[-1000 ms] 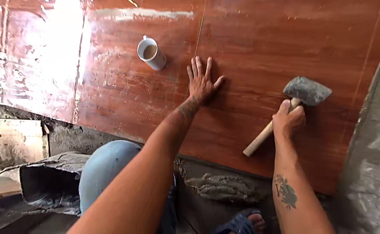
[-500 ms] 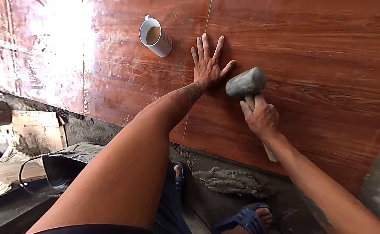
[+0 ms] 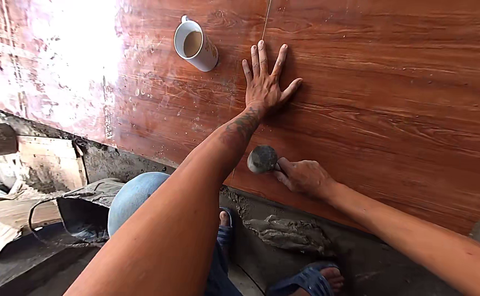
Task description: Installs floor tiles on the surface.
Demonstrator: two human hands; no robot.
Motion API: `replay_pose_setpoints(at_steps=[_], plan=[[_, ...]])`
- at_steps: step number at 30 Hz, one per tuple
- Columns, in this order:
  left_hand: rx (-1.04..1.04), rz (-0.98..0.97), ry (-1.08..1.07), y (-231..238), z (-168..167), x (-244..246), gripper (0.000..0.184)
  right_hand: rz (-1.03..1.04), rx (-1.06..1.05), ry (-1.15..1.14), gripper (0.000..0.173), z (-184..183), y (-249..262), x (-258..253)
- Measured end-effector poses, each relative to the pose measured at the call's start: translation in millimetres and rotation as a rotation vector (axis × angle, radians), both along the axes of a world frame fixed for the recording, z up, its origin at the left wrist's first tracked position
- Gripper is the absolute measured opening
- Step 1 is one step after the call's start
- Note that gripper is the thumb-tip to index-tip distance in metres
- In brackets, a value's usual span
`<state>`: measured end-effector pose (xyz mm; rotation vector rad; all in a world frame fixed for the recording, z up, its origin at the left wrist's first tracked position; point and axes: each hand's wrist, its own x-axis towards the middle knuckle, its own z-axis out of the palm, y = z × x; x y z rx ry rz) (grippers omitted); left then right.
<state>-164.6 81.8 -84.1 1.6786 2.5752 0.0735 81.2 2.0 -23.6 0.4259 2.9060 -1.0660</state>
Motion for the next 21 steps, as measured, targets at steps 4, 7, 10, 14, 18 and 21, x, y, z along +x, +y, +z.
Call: replay_pose_setpoints(at_steps=[4,7,10,14,18,21], plan=[[0.0,-0.001,0.003,-1.9,-1.1,-1.3,0.097,0.06,-0.081,-0.104,0.047,0.0,-13.4,-6.7],[-0.006,0.001,0.003,-1.1,0.7,0.2,0.097,0.04,-0.087,-0.176,0.052,4.8,-15.9,-16.7],[-0.012,-0.002,0.001,-0.7,1.7,-0.5,0.097,0.045,-0.073,-0.101,0.05,6.9,-19.2,-17.1],[-0.023,-0.001,-0.005,-2.8,2.0,0.9,0.097,0.054,-0.073,-0.181,0.053,3.2,-19.2,-24.7],[-0.043,-0.004,-0.008,2.1,4.6,-0.3,0.098,0.048,-0.104,-0.216,0.051,11.0,-10.6,-30.2],[-0.044,-0.005,-0.006,-0.5,4.9,-0.1,0.098,0.088,-0.13,-0.326,0.056,9.5,-0.9,-34.8]])
